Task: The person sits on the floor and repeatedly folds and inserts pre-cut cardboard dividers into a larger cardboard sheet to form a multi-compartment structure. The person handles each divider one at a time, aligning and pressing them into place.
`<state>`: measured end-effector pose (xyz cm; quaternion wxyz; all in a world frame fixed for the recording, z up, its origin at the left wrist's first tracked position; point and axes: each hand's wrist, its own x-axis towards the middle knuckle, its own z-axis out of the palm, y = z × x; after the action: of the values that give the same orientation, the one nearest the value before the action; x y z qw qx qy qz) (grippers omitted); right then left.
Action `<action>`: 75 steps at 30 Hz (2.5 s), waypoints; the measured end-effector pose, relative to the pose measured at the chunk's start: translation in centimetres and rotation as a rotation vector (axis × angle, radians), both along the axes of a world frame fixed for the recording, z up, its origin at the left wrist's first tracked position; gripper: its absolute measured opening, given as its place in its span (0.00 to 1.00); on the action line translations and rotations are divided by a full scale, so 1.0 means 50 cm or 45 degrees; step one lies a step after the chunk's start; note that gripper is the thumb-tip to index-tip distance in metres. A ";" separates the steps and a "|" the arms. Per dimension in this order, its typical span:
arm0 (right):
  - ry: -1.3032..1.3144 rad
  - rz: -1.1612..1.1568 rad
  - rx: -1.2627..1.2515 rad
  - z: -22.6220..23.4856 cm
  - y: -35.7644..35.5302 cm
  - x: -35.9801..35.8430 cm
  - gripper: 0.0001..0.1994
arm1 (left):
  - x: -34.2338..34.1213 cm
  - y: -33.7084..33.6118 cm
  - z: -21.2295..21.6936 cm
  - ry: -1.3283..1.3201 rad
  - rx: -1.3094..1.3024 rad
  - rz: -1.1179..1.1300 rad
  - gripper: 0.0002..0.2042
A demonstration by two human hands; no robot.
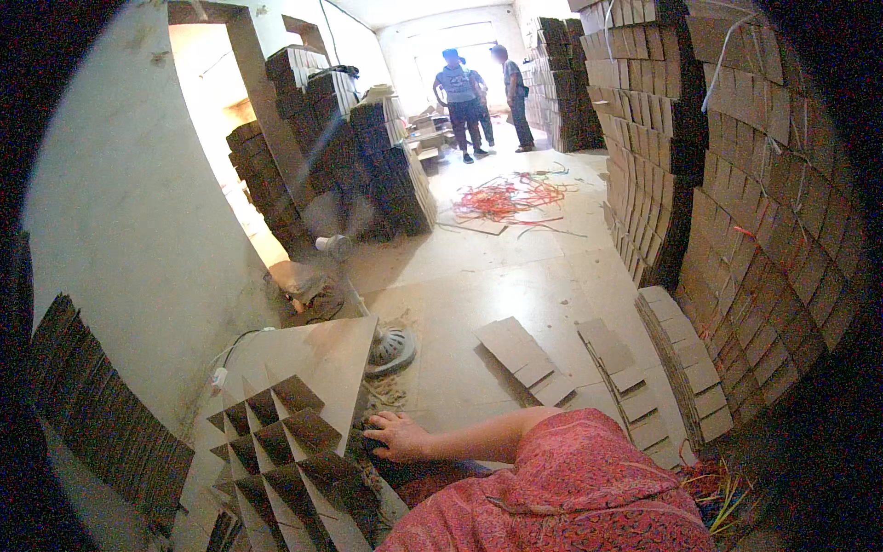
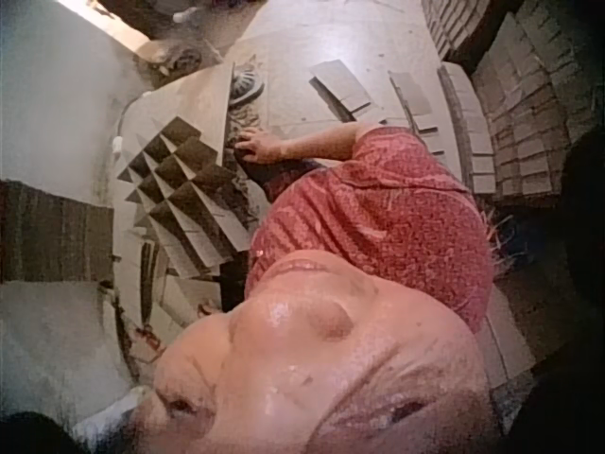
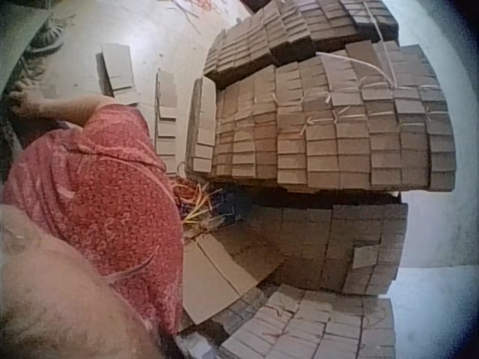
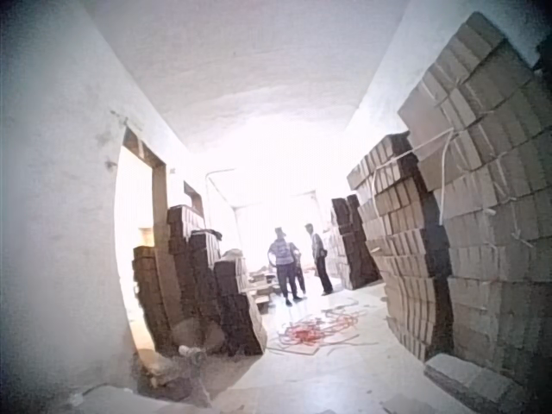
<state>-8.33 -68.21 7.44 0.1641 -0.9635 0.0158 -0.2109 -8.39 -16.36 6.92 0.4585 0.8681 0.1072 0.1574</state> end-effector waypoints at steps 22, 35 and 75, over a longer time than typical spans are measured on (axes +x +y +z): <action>-0.320 0.030 0.272 -0.053 -0.041 0.009 0.15 | -0.014 -0.022 0.029 -0.003 0.387 0.077 0.11; -0.992 2.022 1.100 0.677 0.123 -0.233 0.09 | -0.029 0.017 0.008 -0.081 0.359 0.046 0.12; -1.311 2.464 0.860 0.702 0.184 -0.215 0.11 | -0.013 0.040 -0.043 -0.147 0.282 0.076 0.10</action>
<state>-19.05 -59.00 42.56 0.4947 -0.2780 -0.7451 -0.3505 -9.06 -14.38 4.79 0.3604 0.8993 0.0884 0.2314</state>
